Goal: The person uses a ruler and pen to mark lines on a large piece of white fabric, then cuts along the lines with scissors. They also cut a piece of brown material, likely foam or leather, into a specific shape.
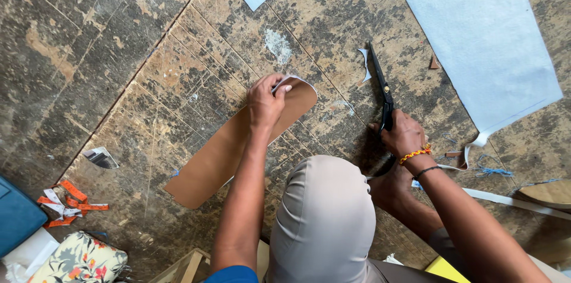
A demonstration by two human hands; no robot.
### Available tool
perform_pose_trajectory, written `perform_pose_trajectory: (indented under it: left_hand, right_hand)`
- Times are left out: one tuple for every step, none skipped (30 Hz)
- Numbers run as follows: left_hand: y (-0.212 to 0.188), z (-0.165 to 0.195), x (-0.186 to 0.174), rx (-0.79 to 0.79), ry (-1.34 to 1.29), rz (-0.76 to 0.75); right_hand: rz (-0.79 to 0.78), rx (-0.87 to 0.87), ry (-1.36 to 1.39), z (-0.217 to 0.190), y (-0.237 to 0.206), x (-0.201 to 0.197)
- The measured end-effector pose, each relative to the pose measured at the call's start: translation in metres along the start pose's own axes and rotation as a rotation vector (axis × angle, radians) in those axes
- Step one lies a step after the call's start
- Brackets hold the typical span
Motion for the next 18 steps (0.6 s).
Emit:
perform_pose_trajectory:
  left_hand:
    - [-0.001, 0.003, -0.003, 0.011, 0.006, 0.005]
    - [-0.001, 0.006, -0.006, 0.022, 0.011, 0.011]
    - [-0.003, 0.008, -0.008, 0.031, 0.015, 0.017]
    - [-0.003, 0.01, -0.009, 0.026, 0.012, 0.012]
    - [-0.004, 0.01, -0.009, 0.018, 0.009, 0.008]
    - [-0.004, 0.009, -0.009, 0.008, 0.007, 0.005]
    - [-0.004, 0.006, -0.008, -0.022, -0.009, -0.003]
    - [-0.001, 0.003, -0.005, -0.051, -0.026, -0.009]
    - [0.002, -0.001, -0.002, -0.078, -0.043, -0.014]
    - [0.006, -0.009, 0.004, -0.139, -0.009, -0.048]
    - [0.011, -0.016, 0.01, -0.2, 0.025, -0.085]
    - [0.016, -0.024, 0.017, -0.261, 0.058, -0.123]
    - [0.023, -0.023, 0.019, -0.159, 0.13, -0.067]
    - [0.029, -0.021, 0.021, -0.058, 0.202, -0.011]
    - [0.03, -0.018, 0.022, 0.043, 0.275, 0.046]
    - [0.027, -0.015, 0.021, 0.12, 0.327, 0.12]
    - [0.021, -0.011, 0.021, 0.196, 0.379, 0.197]
    - [0.013, -0.007, 0.019, 0.273, 0.432, 0.276]
  right_hand:
    - [0.003, 0.0, 0.006, 0.0, 0.0, 0.0]
    - [0.006, 0.0, 0.012, -0.001, 0.0, 0.0]
    - [-0.007, 0.007, 0.011, 0.0, -0.001, 0.001]
    - [-0.02, 0.013, 0.009, 0.001, -0.001, 0.002]
    - [-0.036, 0.016, 0.005, 0.002, -0.001, 0.004]
    - [-0.017, -0.003, 0.003, 0.002, -0.001, 0.004]
    - [0.003, -0.021, 0.001, 0.002, 0.0, 0.004]
    - [0.024, -0.04, -0.001, 0.002, 0.001, 0.005]
    - [0.025, -0.045, -0.006, 0.002, 0.001, 0.006]
    - [0.026, -0.049, -0.012, 0.003, 0.002, 0.007]
    - [0.026, -0.052, -0.02, 0.003, 0.002, 0.007]
    - [0.002, -0.029, -0.034, 0.005, 0.003, 0.008]
    - [-0.022, -0.007, -0.048, 0.006, 0.003, 0.008]
    - [-0.047, 0.013, -0.063, 0.007, 0.004, 0.009]
    - [-0.052, 0.025, -0.067, 0.007, 0.002, 0.007]
    - [-0.058, 0.033, -0.073, 0.009, -0.001, 0.003]
    - [-0.061, 0.039, -0.079, 0.01, -0.002, 0.001]
    - [-0.033, -0.008, -0.065, 0.008, -0.002, -0.004]
Point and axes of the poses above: each hand's wrist, its own y-axis towards the middle knuckle, its own x-axis out of the palm, z = x × y, the point moved 6 cm from there along y, towards the middle knuckle, and after that the axes turned 11 degrees about z, right-handed, at the moved point
